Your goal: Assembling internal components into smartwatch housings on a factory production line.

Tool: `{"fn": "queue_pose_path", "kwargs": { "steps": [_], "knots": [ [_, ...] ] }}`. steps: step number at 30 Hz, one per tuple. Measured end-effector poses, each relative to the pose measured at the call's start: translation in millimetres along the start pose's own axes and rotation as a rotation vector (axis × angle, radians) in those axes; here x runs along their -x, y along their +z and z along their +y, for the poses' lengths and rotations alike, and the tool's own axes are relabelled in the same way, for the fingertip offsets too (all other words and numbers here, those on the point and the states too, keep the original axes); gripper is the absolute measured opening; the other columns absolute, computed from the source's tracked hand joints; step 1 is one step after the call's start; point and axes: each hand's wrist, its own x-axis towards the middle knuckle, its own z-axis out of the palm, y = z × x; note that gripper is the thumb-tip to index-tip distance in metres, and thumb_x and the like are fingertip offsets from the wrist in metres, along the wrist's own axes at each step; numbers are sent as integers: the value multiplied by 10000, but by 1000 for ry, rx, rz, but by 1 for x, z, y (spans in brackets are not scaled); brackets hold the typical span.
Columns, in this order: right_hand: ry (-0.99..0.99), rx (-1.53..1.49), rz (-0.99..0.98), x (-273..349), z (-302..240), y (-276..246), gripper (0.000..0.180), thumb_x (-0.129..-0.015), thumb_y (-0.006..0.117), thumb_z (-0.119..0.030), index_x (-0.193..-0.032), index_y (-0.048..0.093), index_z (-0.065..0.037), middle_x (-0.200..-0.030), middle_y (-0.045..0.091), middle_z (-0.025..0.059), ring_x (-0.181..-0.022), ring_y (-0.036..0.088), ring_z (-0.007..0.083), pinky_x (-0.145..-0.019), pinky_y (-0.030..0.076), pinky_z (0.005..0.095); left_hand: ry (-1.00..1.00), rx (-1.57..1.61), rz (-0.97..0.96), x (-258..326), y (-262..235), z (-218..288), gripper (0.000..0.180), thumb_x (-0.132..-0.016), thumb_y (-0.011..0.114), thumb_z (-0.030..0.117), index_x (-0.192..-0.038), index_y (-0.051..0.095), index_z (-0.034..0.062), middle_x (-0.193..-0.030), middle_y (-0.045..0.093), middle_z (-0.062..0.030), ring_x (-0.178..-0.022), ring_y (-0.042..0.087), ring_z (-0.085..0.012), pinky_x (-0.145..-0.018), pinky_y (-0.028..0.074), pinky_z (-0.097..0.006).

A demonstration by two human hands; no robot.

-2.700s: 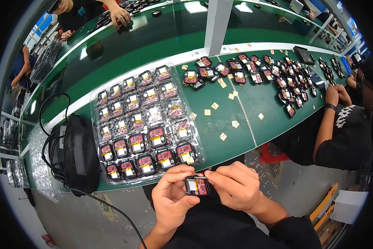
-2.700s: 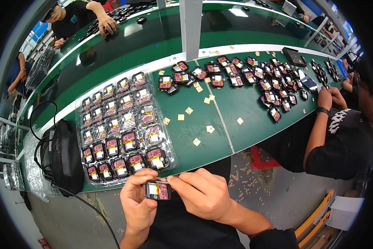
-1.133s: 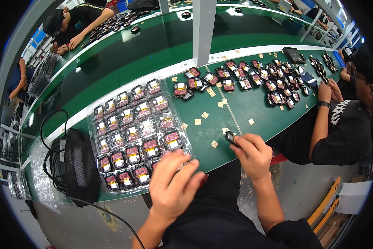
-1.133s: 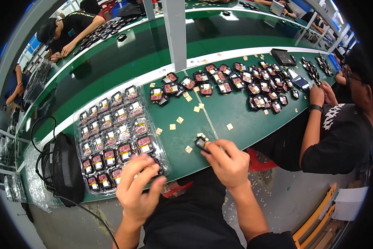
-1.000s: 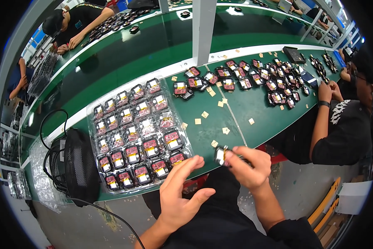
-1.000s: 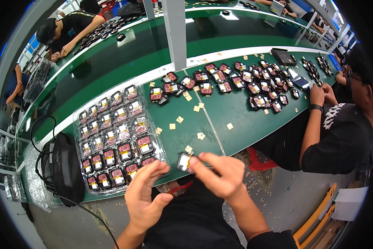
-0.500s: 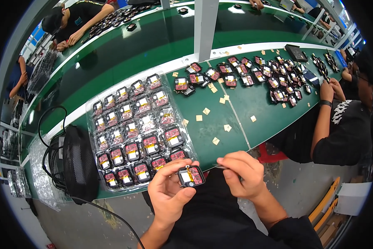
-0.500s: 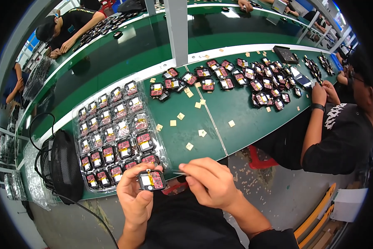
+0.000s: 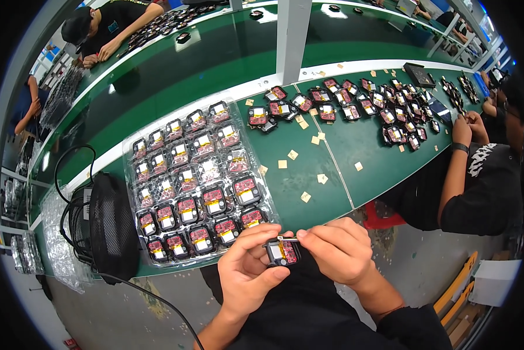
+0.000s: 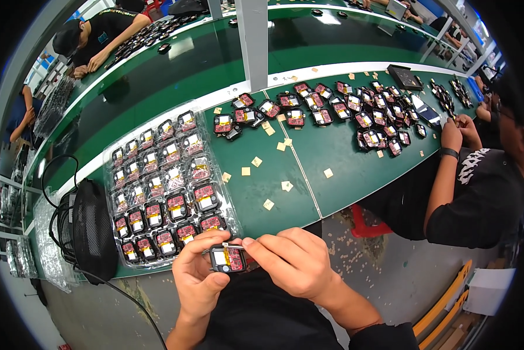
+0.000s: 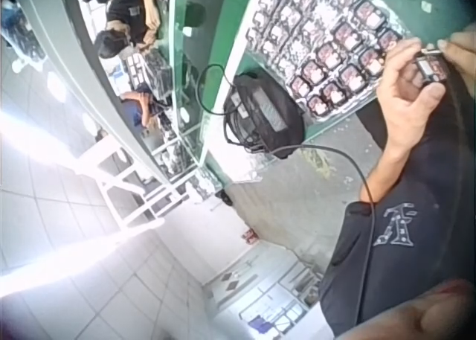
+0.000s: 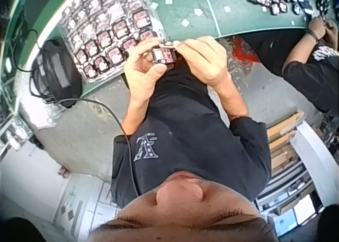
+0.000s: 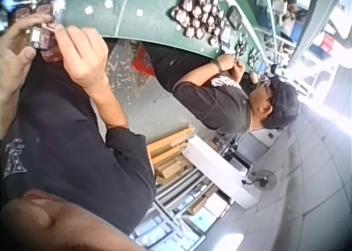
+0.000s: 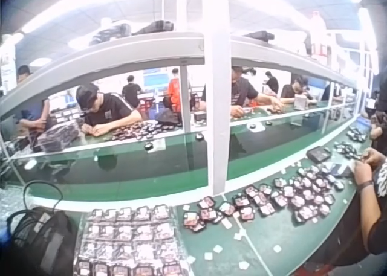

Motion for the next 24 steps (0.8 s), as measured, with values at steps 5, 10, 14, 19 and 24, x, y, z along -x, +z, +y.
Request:
{"fn": "queue_pose_path", "kwargs": {
  "steps": [5, 10, 14, 19, 24],
  "knots": [
    [113, -151, 6, 0, -3, -1, 343, -679, 820, 16, -1017, 775, -22, -868, 718, 57, -660, 598, 193, -571, 505, 299, -6, 4, 5, 1, 0, 1, 555, -835, 823, -36, -1325, 566, -87, -1419, 510, -198, -1288, 603, -329, -1085, 523, -430],
    [177, -214, -66, -2, -3, -5, 314, -689, 831, 21, -994, 772, -21, -860, 720, 57, -657, 597, 194, -548, 489, 293, -14, -7, -4, 2, -1, 3, 549, -836, 823, -34, -1319, 568, -93, -1426, 497, -196, -1281, 609, -327, -1077, 532, -428],
    [155, -169, -59, -2, -4, -3, 311, -690, 818, 24, -994, 773, -24, -850, 715, 48, -650, 593, 189, -548, 489, 291, -16, -23, 1, 2, 0, 4, 540, -838, 817, -46, -1315, 570, -97, -1431, 490, -198, -1278, 610, -326, -1079, 532, -429],
    [127, -98, -54, -3, -8, -2, 314, -676, 797, 32, -984, 774, -26, -837, 709, 37, -640, 592, 183, -545, 490, 292, -27, -27, 13, 4, -1, 3, 538, -836, 810, -61, -1317, 572, -100, -1430, 487, -197, -1275, 611, -328, -1081, 531, -434],
    [143, -139, -30, -2, -7, -2, 316, -680, 805, 30, -989, 775, -25, -839, 711, 43, -639, 596, 186, -544, 490, 292, 25, -13, -9, 2, -1, 5, 549, -832, 803, -78, -1329, 573, -92, -1427, 486, -194, -1279, 605, -324, -1071, 538, -428]
  ]
}}
